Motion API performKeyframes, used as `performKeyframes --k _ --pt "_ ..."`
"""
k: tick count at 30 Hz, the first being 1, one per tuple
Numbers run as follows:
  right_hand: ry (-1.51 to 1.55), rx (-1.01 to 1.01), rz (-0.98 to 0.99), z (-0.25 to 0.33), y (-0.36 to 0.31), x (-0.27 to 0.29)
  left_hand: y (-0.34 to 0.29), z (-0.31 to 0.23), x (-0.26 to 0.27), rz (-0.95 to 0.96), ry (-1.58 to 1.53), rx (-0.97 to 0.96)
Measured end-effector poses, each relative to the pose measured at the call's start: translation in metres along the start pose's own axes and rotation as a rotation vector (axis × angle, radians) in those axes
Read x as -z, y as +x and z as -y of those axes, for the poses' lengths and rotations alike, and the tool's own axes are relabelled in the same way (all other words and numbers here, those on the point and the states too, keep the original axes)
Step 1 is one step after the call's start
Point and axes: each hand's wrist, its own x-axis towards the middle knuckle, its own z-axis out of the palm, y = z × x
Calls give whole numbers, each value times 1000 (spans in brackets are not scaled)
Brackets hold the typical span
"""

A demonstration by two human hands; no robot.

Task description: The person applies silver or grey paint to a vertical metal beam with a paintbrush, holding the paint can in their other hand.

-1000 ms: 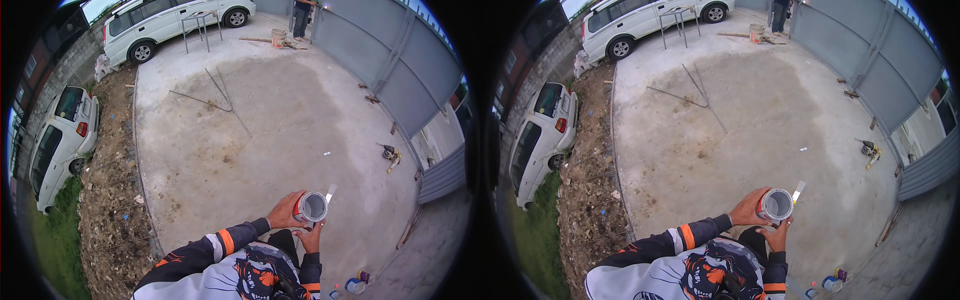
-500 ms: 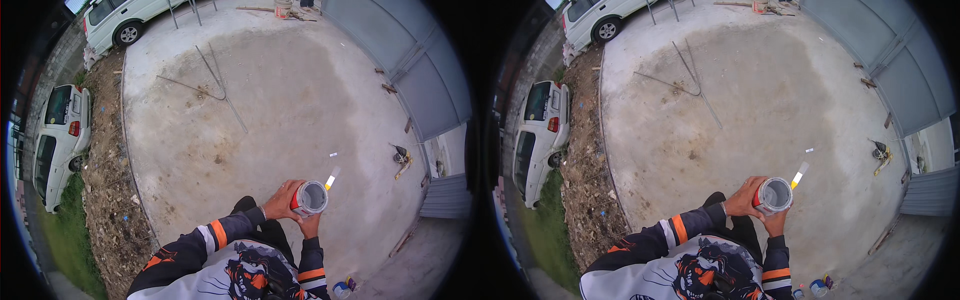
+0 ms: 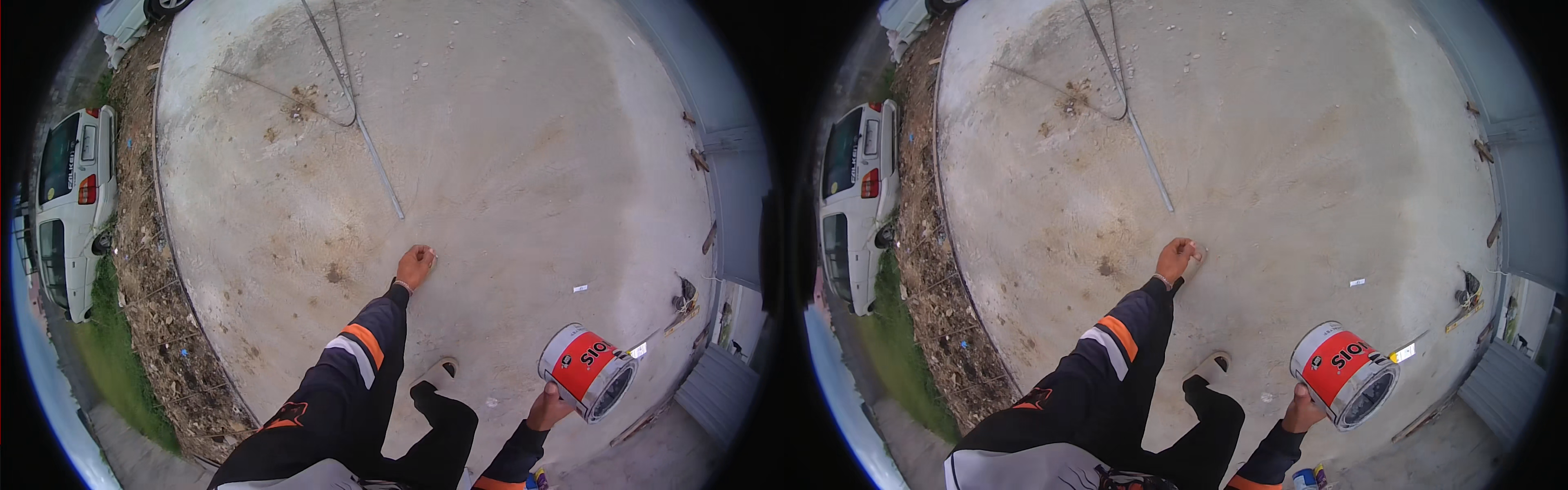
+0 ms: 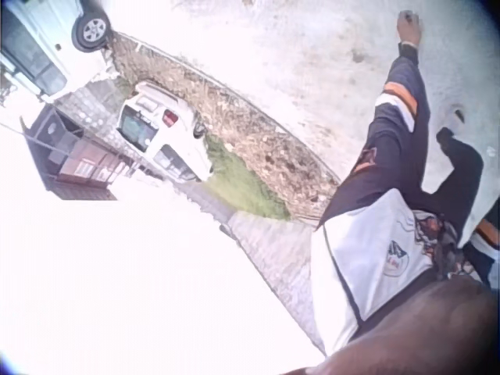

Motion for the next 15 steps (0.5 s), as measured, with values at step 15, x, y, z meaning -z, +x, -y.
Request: performKeyframes --k 15 --pt "-686 33 -30 -103 82 -71 324 160 32 -490 458 235"
